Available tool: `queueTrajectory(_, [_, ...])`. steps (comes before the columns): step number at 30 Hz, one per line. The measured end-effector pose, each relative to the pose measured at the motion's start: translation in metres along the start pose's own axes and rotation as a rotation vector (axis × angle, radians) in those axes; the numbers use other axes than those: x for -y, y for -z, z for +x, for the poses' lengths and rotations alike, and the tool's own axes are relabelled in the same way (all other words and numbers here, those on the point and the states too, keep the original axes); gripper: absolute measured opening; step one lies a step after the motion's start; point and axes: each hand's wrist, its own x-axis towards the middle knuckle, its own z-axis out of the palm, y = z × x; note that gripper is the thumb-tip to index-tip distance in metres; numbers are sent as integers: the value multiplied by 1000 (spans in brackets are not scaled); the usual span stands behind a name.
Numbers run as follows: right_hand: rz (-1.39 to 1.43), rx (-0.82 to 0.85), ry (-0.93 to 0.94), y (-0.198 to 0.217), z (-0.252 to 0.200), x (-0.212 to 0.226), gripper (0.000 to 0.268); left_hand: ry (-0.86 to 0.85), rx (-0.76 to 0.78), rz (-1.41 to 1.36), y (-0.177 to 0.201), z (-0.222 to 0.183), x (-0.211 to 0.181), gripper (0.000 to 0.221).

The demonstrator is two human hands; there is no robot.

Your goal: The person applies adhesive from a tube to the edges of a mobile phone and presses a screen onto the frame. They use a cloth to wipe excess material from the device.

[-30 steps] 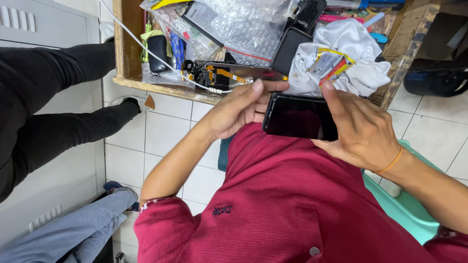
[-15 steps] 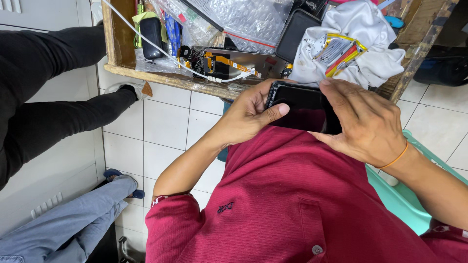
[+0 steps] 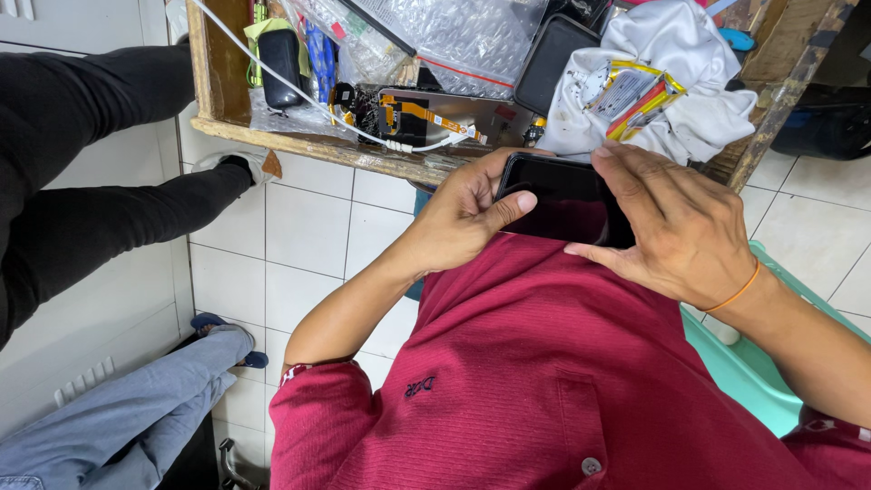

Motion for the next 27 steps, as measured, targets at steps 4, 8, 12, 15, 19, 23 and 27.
queueTrajectory(4, [-31, -16, 23, 3, 4, 1, 86, 0, -6, 5, 0, 0, -1, 39])
queueTrajectory(8, [-41, -9, 28, 3, 5, 2, 86, -6, -14, 44, -1, -1, -2, 38])
queueTrajectory(12, [-36, -4, 24, 1, 5, 1, 87, -45, -19, 83, -2, -1, -2, 36])
queueTrajectory(15, [-20, 11, 17, -1, 2, 0, 88, -36, -12, 53, -2, -1, -1, 34])
queueTrajectory(19, [-12, 43, 2, -3, 0, -1, 90, -38, -72, 70, -6, 1, 5, 33])
queueTrajectory(23, [-14, 57, -13, -3, 1, 1, 89, -40, -103, 77, -9, 0, 9, 33])
queueTrajectory(27, [-33, 20, 8, -2, 4, 2, 89, -37, -105, 75, -8, 2, 9, 32])
